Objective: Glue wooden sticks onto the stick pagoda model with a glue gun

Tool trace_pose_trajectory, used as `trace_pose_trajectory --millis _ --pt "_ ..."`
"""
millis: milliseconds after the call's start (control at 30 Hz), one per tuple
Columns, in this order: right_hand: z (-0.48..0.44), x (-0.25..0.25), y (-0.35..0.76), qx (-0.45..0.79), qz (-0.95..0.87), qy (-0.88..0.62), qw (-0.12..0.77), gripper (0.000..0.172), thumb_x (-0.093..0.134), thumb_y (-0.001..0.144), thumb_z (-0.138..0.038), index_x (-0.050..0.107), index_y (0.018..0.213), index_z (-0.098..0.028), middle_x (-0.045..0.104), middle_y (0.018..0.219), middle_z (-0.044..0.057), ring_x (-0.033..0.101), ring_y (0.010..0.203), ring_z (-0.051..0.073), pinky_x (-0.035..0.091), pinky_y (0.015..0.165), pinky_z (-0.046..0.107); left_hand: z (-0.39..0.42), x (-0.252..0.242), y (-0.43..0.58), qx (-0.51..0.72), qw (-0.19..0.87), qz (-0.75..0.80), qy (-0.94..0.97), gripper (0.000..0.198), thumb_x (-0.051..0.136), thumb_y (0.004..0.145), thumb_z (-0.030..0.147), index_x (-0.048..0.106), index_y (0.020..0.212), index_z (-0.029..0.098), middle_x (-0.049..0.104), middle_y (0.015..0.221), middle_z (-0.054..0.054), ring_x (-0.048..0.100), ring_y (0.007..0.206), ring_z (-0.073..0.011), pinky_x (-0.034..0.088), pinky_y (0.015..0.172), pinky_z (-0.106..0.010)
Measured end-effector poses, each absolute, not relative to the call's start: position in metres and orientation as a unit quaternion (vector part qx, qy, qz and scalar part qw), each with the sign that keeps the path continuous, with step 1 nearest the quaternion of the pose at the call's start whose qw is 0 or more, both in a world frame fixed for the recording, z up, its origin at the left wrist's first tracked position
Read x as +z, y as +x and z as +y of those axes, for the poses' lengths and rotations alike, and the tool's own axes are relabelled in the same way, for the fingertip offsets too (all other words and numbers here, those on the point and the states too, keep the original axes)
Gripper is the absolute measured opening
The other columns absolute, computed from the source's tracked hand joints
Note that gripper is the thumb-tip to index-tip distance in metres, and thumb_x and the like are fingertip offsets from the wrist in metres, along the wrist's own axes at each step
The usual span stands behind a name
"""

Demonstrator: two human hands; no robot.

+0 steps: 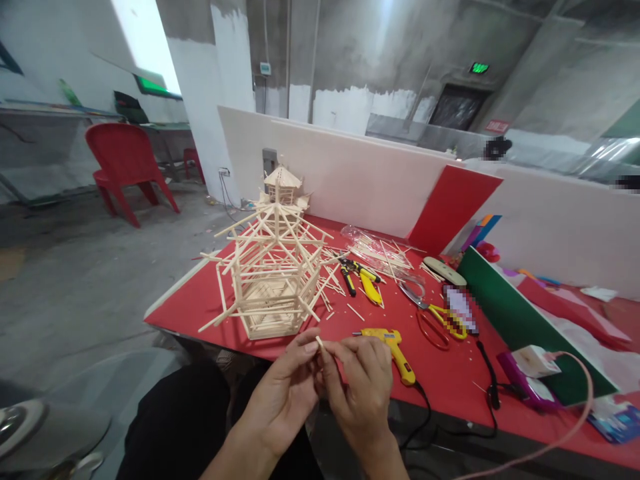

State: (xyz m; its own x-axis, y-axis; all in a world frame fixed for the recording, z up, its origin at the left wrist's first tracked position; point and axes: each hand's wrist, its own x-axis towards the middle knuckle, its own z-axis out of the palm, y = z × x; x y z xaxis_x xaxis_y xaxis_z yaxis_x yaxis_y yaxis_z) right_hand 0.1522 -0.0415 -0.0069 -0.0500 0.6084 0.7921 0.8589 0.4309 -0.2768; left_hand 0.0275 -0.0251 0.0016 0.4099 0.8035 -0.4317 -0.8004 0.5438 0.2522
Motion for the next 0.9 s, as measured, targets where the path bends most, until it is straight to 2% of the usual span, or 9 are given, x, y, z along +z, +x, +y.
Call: trace_pose_trajectory --millis 167,267,367,467,667,767,900 --pt "-0.044 -0.005 0.151 -0.072 -0.708 -0.519 0.473 0.007 0.058 0.084 -0.018 0.063 0.088 -0.021 0.059 0.079 0.003 0.054 0.077 0.018 0.04 0.069 0.034 -0.028 -0.004 0.03 0.499 0.815 0.286 0.07 0.023 0.081 0.061 0.015 0.07 0.081 0.013 0.066 0.073 -0.003 0.06 0.064 -0.0102 0.046 0.06 -0.02" --pt "-0.045 -0.003 0.15 -0.073 -0.719 -0.506 0.472 0.009 0.059 0.082 -0.016 0.064 0.087 -0.021 0.058 0.079 0.003 0.053 0.076 0.018 0.04 0.069 0.034 -0.029 -0.008 0.031 0.501 0.806 0.302 0.095 0.021 0.082 0.06 0.019 0.07 0.077 0.014 0.065 0.068 -0.002 0.058 0.06 -0.0093 0.044 0.057 -0.019" --pt "-0.047 0.001 0.151 -0.066 -0.728 -0.49 0.476 0.007 0.06 0.081 -0.016 0.063 0.086 -0.021 0.057 0.077 0.002 0.053 0.075 0.017 0.04 0.07 0.034 -0.027 -0.005 0.025 0.538 0.734 0.353 0.219 0.017 0.081 0.061 0.02 0.071 0.071 0.013 0.064 0.064 -0.002 0.055 0.056 -0.0092 0.042 0.054 -0.019" --pt "-0.049 0.008 0.154 0.021 -0.725 -0.496 0.478 0.006 0.056 0.085 -0.019 0.06 0.081 -0.02 0.056 0.077 0.002 0.053 0.076 0.016 0.041 0.071 0.032 -0.023 0.004 0.011 0.519 0.675 0.371 0.369 0.013 0.079 0.065 0.022 0.072 0.069 0.011 0.065 0.062 -0.004 0.057 0.056 -0.0106 0.042 0.054 -0.019" --pt "-0.046 0.018 0.163 0.261 -0.727 -0.45 0.448 0.014 0.052 0.089 -0.027 0.058 0.078 -0.02 0.055 0.075 0.001 0.054 0.075 0.015 0.044 0.068 0.027 -0.016 0.021 -0.01 0.4 0.767 0.296 0.405 0.017 0.072 0.073 0.028 0.066 0.069 0.013 0.066 0.064 -0.007 0.059 0.05 -0.0128 0.037 0.046 -0.02" --pt "-0.047 0.017 0.162 0.307 -0.708 -0.436 0.462 0.015 0.052 0.089 -0.03 0.057 0.078 -0.02 0.054 0.075 0.001 0.054 0.073 0.014 0.045 0.066 0.027 -0.019 0.023 -0.005 0.397 0.773 0.291 0.401 0.019 0.072 0.073 0.031 0.062 0.069 0.015 0.061 0.058 -0.003 0.057 0.048 -0.0118 0.036 0.045 -0.019" --pt "-0.055 0.014 0.156 0.344 -0.674 -0.411 0.509 0.016 0.05 0.089 -0.031 0.055 0.079 -0.02 0.051 0.077 0.002 0.053 0.071 0.014 0.046 0.062 0.027 -0.034 0.01 0.011 0.442 0.753 0.313 0.374 0.017 0.07 0.075 0.03 0.062 0.068 0.018 0.054 0.054 0.003 0.046 0.045 -0.0082 0.031 0.046 -0.019"
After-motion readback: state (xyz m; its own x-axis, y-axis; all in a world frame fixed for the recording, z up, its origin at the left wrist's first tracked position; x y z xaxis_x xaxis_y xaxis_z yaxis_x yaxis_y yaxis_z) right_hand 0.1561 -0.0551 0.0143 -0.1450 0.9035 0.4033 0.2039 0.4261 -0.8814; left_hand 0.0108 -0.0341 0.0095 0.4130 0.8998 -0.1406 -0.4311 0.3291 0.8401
